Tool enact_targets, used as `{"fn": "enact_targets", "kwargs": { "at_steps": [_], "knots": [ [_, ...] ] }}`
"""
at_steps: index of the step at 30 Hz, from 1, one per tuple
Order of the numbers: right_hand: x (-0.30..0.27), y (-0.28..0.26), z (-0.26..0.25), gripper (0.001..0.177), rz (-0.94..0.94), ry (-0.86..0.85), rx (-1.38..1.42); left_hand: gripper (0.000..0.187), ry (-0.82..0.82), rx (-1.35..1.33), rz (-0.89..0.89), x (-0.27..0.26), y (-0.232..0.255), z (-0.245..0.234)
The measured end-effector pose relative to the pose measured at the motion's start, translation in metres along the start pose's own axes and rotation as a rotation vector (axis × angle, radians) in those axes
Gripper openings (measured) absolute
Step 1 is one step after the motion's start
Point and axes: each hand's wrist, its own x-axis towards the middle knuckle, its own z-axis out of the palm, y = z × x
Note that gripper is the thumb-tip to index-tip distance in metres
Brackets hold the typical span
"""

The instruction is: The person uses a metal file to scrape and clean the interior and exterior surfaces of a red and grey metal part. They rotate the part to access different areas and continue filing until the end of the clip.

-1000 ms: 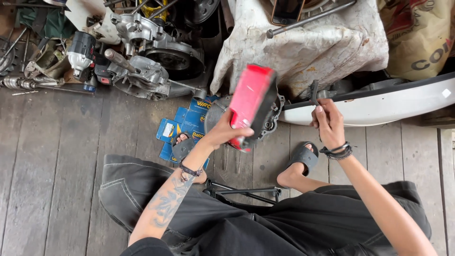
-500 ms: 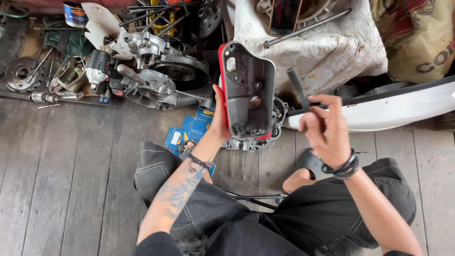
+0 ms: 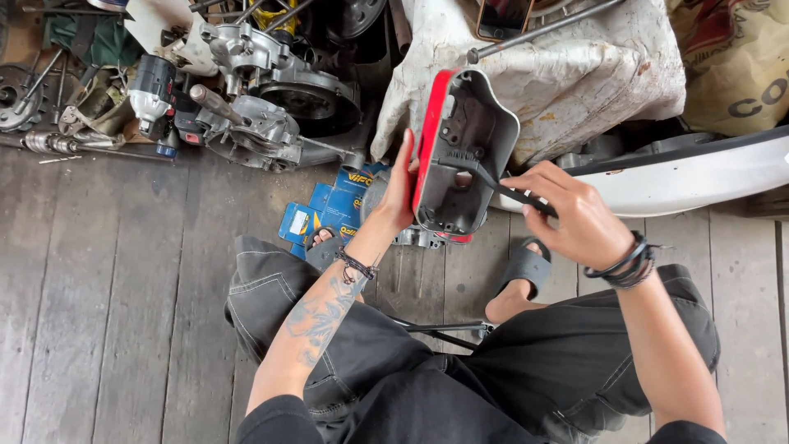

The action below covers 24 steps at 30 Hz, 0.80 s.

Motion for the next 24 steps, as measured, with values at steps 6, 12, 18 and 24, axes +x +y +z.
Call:
{"fn": "enact_targets", "kwargs": {
  "at_steps": [6,12,18,24],
  "knots": [
    [-0.004,0.013,-0.017,0.02,0.053,-0.042,-0.337,0.087,-0.018,0.173,-0.081,0.009,0.011,-0.005],
    [-0.008,0.008,0.064,0.03,0.139,0.169,-0.165,0.096,0.105,0.13,0.088,0.002,0.002,0.007],
    [-0.008,-0.014,0.09,0.031,-0.01,0.262,-0.632,0.099,0.175,0.414,0.05,-0.052,0.005,0.07],
    [-0.005,-0.043,0.098,0.024,0.066,0.306,-0.627,0.088,0.122,0.2,0.048,0.007,-0.024,0.005]
  ]
}}
